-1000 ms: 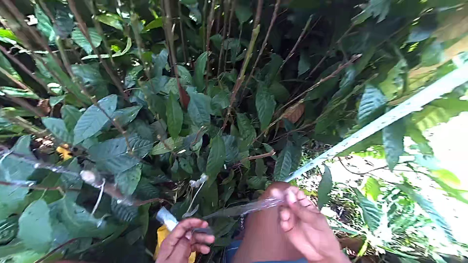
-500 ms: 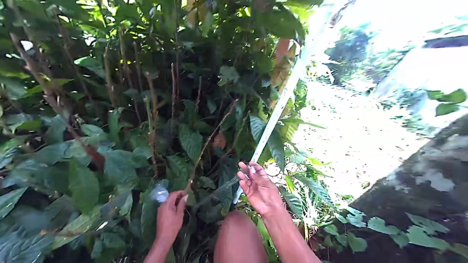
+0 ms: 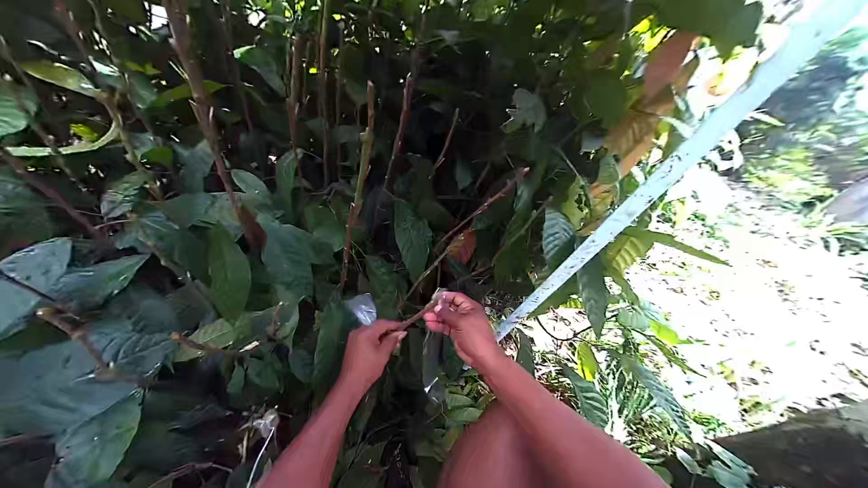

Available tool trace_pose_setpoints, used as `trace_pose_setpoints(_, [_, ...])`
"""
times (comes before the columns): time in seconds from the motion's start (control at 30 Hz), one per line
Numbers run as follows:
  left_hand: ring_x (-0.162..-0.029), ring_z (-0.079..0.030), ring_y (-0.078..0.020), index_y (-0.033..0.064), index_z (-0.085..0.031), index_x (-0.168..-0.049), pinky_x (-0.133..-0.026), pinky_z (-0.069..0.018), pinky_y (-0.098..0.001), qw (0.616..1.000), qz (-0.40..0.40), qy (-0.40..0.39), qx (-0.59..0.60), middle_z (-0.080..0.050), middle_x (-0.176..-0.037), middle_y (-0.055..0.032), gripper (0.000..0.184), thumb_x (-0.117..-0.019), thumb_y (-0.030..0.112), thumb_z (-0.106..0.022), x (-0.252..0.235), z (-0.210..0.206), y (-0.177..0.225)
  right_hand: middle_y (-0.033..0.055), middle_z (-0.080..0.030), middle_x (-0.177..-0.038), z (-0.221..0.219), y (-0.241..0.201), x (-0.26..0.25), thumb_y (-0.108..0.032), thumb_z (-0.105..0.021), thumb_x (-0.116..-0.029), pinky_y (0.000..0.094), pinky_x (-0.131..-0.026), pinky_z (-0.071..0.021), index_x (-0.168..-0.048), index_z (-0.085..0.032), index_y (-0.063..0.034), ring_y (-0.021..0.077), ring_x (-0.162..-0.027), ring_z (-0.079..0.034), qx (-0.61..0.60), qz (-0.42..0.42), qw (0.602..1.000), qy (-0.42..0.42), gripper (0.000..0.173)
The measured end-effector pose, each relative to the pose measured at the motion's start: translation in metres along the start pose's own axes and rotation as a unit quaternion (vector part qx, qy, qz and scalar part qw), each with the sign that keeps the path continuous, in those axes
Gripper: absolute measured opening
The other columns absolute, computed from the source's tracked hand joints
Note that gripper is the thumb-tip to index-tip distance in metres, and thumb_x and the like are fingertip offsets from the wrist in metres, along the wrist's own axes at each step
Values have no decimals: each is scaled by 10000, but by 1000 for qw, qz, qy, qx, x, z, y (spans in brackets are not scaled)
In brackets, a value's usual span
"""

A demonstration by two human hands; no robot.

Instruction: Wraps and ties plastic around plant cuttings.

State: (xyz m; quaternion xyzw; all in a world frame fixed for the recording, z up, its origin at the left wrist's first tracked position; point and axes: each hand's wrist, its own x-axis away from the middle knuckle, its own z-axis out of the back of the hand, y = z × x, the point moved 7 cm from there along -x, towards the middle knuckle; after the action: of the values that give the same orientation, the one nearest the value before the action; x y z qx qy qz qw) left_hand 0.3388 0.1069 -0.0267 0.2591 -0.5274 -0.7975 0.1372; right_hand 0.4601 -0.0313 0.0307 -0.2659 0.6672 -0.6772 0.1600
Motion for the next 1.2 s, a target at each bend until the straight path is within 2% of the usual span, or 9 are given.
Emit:
trace_pose_setpoints(0.23, [-896, -741, -178, -34, -525, -1342, -825, -628, -345, 966, 128, -97, 203, -714, -1150, -111, 344, -1000, 7, -531, 5, -14, -11, 102, -749, -1041, -25, 14, -4, -123, -613, -999, 309, -923, -564, -1097, -745, -6, 135, -966, -706, 362, 231, 890, -155, 201])
trace_pose_setpoints(0.43, [-793, -743, -168, -35, -609, -1143, -763, -643, -321, 960, 135, -106, 221, -727, -974, -91, 238, -944, 50, -707, 0, -20, -14, 114, -768, -1050, -24, 12, 4, -49, -657, -951, 350, -990, -551, -1016, -795, -31, 183, -1044, -715, 374, 292, 850, -227, 154])
trace_pose_setpoints(0.57, [-811, -744, -114, 4, -691, -1103, -795, -635, -289, 994, 39, -85, 59, -751, -986, -59, 180, -971, 126, -692, 1, -15, -3, 114, -750, -1053, -22, 15, 2, -79, -639, -969, 329, -940, -553, -1101, -754, -14, 154, -973, -706, 421, 175, 864, -216, 187])
trace_pose_setpoints(0.7, [-990, -714, -267, 30, -729, -1171, -939, -554, -466, 990, -29, -81, -107, -737, -1091, -152, 256, -1044, 157, -548, 1, -18, 14, 100, -724, -1023, -12, 34, 0, -138, -626, -1014, 313, -802, -599, -1219, -670, 0, 135, -826, -711, 398, -47, 892, -209, 251])
trace_pose_setpoints(0.87, [-1027, -706, -231, 41, -720, -1193, -973, -541, -442, 992, 51, -93, -74, -734, -1127, -129, 250, -1047, 165, -559, -12, -20, 9, 171, -721, -1216, -31, 5, 91, -138, -558, -1039, 483, -1029, -536, -1320, -678, -34, 295, -1114, -705, 528, 98, 806, -248, 324])
trace_pose_setpoints(0.97, [-961, -721, -219, 45, -736, -1161, -934, -567, -440, 986, 55, -154, -38, -746, -1065, -121, 235, -1029, 174, -590, -3, -42, 4, 179, -732, -1092, -62, -14, 125, -112, -601, -1018, 523, -883, -576, -1339, -654, -68, 318, -940, -724, 526, 103, 770, -348, 328])
trace_pose_setpoints(1.03, [-990, -709, -274, 3, -729, -1146, -940, -547, -504, 986, 21, -166, -16, -738, -1046, -168, 255, -989, 153, -596, 13, -60, 5, 163, -720, -1037, -65, -32, 95, -104, -602, -1025, 449, -741, -611, -1247, -663, -9, 246, -786, -712, 473, 44, 801, -363, 250])
trace_pose_setpoints(1.1, [-1051, -697, -266, 16, -719, -1195, -993, -537, -477, 980, -5, -191, -58, -731, -1110, -156, 265, -1015, 134, -563, 30, -69, 0, 140, -684, -1246, -46, -49, 42, -63, -522, -1049, 387, -791, -591, -1377, -577, -27, 190, -914, -706, 480, 39, 811, -333, 334])
trace_pose_setpoints(1.2, [-1030, -722, -252, 70, -760, -1148, -978, -553, -477, 978, -20, -174, -110, -753, -1110, -119, 214, -1006, 137, -614, 37, -44, 4, 174, -646, -1339, -3, -38, -7, -25, -472, -1021, 543, -1031, -496, -1452, -553, -130, 341, -1232, -624, 685, 102, 676, -252, 450])
